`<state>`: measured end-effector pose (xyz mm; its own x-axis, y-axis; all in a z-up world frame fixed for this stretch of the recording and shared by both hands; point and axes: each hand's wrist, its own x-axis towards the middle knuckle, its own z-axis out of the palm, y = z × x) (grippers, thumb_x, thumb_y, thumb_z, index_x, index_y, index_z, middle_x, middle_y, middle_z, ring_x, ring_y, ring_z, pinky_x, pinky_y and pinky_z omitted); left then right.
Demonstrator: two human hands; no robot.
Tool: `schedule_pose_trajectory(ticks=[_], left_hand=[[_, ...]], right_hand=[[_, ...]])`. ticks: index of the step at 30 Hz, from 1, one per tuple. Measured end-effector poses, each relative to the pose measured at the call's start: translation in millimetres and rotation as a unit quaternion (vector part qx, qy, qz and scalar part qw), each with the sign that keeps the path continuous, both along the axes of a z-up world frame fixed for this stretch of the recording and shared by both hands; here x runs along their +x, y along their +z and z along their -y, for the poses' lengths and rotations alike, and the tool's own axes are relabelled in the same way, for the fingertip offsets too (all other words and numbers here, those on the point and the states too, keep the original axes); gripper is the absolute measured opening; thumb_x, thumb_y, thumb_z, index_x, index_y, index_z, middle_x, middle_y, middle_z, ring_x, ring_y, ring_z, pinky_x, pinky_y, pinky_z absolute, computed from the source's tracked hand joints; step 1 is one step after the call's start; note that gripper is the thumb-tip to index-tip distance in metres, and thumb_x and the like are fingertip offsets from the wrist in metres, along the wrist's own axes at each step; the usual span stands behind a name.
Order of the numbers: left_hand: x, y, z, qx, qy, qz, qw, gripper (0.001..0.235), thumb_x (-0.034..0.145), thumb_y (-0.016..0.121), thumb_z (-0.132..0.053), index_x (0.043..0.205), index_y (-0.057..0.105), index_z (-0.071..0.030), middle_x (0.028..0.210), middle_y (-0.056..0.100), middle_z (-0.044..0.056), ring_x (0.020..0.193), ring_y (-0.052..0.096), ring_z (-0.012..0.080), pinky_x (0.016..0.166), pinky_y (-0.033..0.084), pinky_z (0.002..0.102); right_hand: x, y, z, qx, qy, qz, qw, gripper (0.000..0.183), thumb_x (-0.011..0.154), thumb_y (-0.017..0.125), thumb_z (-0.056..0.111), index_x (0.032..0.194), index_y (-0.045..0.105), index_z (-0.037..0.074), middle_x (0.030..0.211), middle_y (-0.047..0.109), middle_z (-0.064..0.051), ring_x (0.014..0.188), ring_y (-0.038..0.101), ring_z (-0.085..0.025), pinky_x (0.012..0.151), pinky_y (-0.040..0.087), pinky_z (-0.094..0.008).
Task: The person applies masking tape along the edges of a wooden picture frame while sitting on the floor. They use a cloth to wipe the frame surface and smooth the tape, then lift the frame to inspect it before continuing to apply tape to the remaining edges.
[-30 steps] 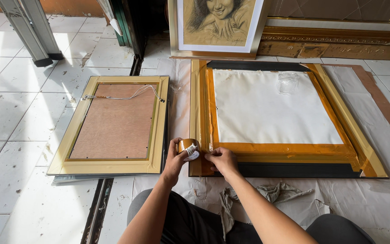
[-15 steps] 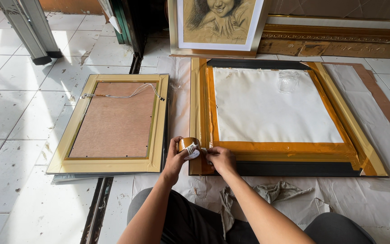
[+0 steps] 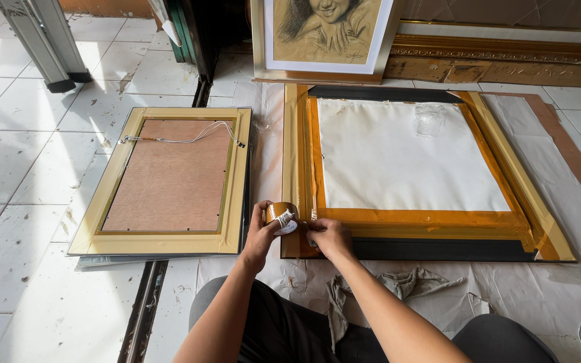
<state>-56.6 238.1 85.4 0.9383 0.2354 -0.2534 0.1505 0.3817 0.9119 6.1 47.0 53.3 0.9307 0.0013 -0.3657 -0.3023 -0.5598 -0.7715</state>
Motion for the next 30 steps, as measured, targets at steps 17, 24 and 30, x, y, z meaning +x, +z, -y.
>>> schedule_pose_trajectory(ticks=[17, 24, 30], left_hand=[[7.9, -25.6, -16.9, -0.043, 0.171, -0.041, 0.983, 0.051, 0.090, 0.089, -0.023, 0.128, 0.056, -0.014, 0.119, 0.061, 0.010, 0.105, 0.064, 0.0241, 0.095, 0.061, 0.046], [0.5, -32.5, 3.3, 0.180, -0.042, 0.107, 0.977, 0.031, 0.080, 0.084, 0.001, 0.078, 0.057, -0.015, 0.084, 0.051, -0.001, 0.069, 0.046, 0.0089, 0.058, 0.032, 0.027], [-5.1, -42.7, 11.5, 0.460, -0.118, 0.243, 0.846, 0.056, 0.062, 0.096, -0.034, 0.113, 0.088, -0.013, 0.119, 0.083, 0.009, 0.119, 0.069, 0.0273, 0.106, 0.054, 0.038]], right_hand=[[-19.4, 20.6, 43.8, 0.047, 0.045, -0.051, 0.997, 0.045, 0.082, 0.083, 0.018, 0.126, 0.088, 0.008, 0.108, 0.089, -0.014, 0.095, 0.081, -0.018, 0.071, 0.071, -0.025], [-75.7, 34.2, 78.5, -0.166, 0.334, -0.052, 0.926, 0.021, 0.080, 0.097, 0.028, 0.098, 0.088, 0.032, 0.120, 0.087, 0.010, 0.114, 0.077, -0.012, 0.096, 0.055, -0.029], [-98.8, 14.3, 107.6, -0.158, 0.369, 0.015, 0.916, 0.013, 0.089, 0.093, 0.024, 0.101, 0.088, 0.025, 0.104, 0.089, 0.007, 0.102, 0.084, -0.012, 0.094, 0.063, -0.032]])
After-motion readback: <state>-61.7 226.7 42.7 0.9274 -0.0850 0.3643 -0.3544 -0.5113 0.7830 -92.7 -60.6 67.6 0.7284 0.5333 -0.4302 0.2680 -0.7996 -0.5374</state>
